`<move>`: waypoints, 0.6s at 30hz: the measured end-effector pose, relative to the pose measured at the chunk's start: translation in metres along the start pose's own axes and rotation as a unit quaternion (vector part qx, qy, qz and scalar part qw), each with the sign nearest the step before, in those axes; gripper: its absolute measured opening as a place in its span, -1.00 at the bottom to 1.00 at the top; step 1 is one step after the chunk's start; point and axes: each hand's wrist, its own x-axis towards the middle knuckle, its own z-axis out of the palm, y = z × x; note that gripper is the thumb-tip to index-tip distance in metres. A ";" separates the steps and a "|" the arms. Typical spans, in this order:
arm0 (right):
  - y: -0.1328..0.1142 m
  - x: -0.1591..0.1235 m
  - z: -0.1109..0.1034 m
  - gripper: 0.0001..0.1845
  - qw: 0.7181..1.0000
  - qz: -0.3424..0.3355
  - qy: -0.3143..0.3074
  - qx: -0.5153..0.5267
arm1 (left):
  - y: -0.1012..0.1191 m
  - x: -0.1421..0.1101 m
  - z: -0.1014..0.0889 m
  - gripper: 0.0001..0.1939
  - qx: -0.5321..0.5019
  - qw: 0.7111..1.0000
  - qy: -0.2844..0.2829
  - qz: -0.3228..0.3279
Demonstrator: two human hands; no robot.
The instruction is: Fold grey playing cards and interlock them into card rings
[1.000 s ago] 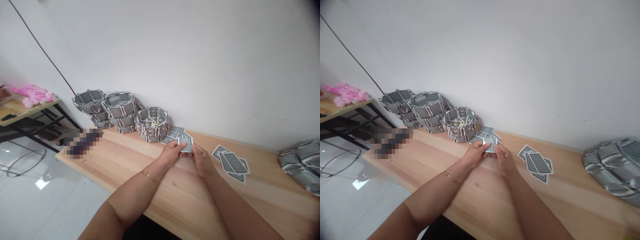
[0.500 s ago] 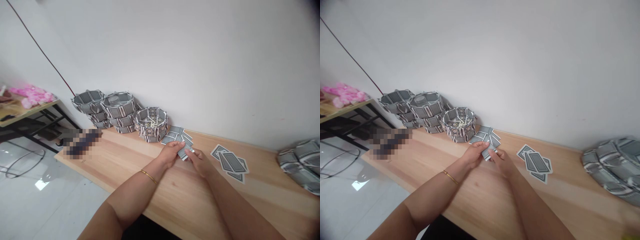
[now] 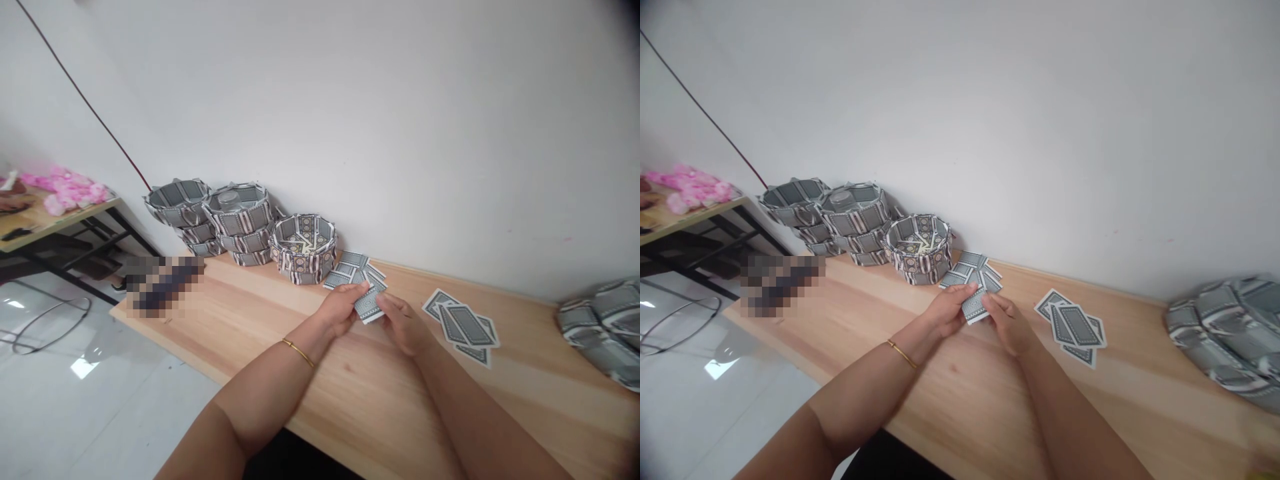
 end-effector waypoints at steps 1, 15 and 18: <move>0.000 0.000 0.001 -0.60 1.000 0.002 0.000 0.009 | 0.000 0.000 0.000 -0.59 0.002 1.000 0.001 0.000; -0.003 0.004 0.005 -0.69 0.992 0.000 0.036 0.118 | -0.002 0.001 -0.005 -0.62 0.041 0.999 -0.025 0.022; -0.001 0.005 0.006 -0.66 0.990 -0.010 0.074 0.119 | -0.003 0.000 -0.004 -0.60 0.074 0.997 -0.034 0.016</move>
